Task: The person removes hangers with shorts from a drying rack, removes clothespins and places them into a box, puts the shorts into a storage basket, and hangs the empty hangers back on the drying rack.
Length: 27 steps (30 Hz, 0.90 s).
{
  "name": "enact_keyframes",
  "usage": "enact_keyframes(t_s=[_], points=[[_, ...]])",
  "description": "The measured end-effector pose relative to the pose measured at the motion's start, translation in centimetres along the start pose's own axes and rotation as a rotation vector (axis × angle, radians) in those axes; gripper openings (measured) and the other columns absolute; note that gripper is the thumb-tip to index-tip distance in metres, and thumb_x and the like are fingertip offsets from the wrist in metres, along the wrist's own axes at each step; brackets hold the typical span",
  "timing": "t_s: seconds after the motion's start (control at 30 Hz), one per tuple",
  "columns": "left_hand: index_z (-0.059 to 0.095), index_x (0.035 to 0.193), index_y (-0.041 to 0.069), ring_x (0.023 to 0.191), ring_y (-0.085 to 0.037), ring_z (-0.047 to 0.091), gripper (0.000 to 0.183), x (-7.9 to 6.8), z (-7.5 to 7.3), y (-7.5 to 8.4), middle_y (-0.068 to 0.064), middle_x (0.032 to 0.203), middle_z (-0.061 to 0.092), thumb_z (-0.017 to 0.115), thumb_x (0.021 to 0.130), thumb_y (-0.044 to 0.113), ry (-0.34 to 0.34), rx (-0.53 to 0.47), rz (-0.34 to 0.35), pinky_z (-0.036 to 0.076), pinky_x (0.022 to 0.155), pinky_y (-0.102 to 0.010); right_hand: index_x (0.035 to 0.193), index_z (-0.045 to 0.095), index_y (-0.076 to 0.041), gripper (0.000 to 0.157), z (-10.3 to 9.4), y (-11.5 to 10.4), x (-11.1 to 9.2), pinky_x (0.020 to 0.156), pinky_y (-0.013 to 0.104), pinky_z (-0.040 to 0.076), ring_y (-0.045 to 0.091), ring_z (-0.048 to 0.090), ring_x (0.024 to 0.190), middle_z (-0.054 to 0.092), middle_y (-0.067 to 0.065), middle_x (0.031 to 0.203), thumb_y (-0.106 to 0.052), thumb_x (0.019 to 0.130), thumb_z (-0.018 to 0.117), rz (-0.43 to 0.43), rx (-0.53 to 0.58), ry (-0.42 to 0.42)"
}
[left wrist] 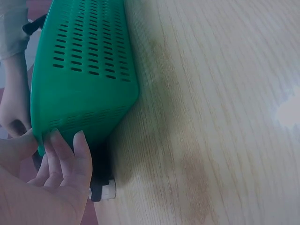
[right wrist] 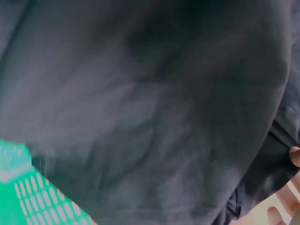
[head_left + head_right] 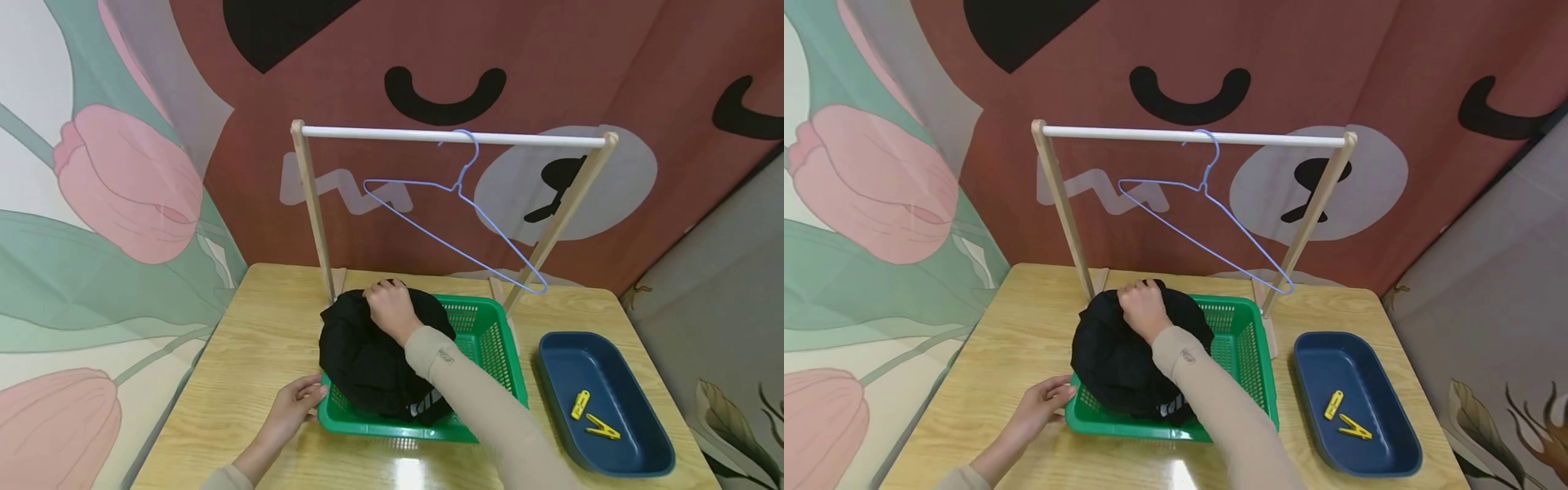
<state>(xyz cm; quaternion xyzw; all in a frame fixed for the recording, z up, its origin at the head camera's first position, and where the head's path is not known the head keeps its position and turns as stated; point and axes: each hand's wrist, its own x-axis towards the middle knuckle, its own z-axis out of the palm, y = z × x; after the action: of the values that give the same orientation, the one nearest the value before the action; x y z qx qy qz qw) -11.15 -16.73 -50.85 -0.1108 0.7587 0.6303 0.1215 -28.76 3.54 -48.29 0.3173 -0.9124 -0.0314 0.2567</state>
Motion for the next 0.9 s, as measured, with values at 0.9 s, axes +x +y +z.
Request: enact_keyframes(t_s=[0.9], points=[[0.054,0.131,-0.012,0.079,-0.015,0.061,0.042,-0.2,-0.1,0.3,-0.007,0.096,0.066,0.064,0.098,0.011,0.015,-0.021,0.002,0.056,0.065,-0.034,0.086,0.076,-0.019,0.006,-5.4,2.0,-9.6,0.061,0.026,0.043,0.012,0.063,0.076,0.072,-0.007,0.085,-0.018,0.09,0.072,-0.36,0.115,-0.014]])
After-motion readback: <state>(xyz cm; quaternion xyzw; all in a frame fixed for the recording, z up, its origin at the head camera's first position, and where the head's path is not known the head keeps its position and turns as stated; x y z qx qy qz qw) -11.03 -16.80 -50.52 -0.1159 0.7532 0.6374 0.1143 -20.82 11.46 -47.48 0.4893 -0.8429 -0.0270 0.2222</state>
